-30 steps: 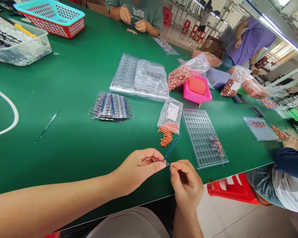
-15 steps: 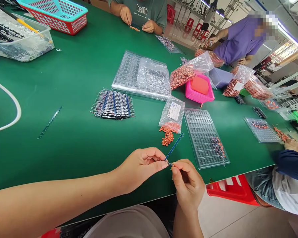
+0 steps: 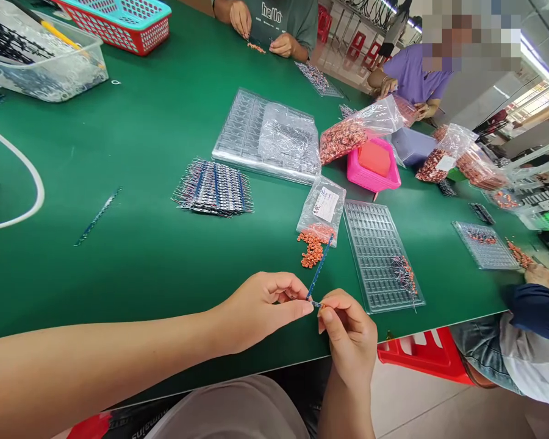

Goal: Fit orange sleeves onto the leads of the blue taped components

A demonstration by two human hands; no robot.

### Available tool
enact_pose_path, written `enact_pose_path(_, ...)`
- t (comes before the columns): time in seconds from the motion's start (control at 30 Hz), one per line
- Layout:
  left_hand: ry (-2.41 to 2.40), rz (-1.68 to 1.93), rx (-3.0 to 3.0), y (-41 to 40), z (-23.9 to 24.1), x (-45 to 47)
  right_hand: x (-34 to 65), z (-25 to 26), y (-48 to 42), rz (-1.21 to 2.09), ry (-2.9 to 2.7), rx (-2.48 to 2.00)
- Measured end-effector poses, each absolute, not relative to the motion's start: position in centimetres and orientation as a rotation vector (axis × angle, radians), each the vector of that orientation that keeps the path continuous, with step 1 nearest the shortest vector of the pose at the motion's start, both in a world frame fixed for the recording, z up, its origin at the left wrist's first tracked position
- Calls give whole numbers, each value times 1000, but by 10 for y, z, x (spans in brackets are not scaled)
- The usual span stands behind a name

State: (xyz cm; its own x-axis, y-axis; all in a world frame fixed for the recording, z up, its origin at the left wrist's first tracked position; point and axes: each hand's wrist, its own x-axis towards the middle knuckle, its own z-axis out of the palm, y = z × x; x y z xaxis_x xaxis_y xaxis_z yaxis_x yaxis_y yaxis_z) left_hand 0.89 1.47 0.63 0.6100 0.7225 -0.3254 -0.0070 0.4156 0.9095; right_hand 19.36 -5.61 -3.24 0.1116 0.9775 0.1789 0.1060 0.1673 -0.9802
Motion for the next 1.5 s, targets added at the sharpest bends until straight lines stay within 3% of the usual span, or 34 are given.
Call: enact_pose_path(1.5, 872, 460, 1161, 15, 13, 6, 196, -32, -56, 974, -1277, -1250)
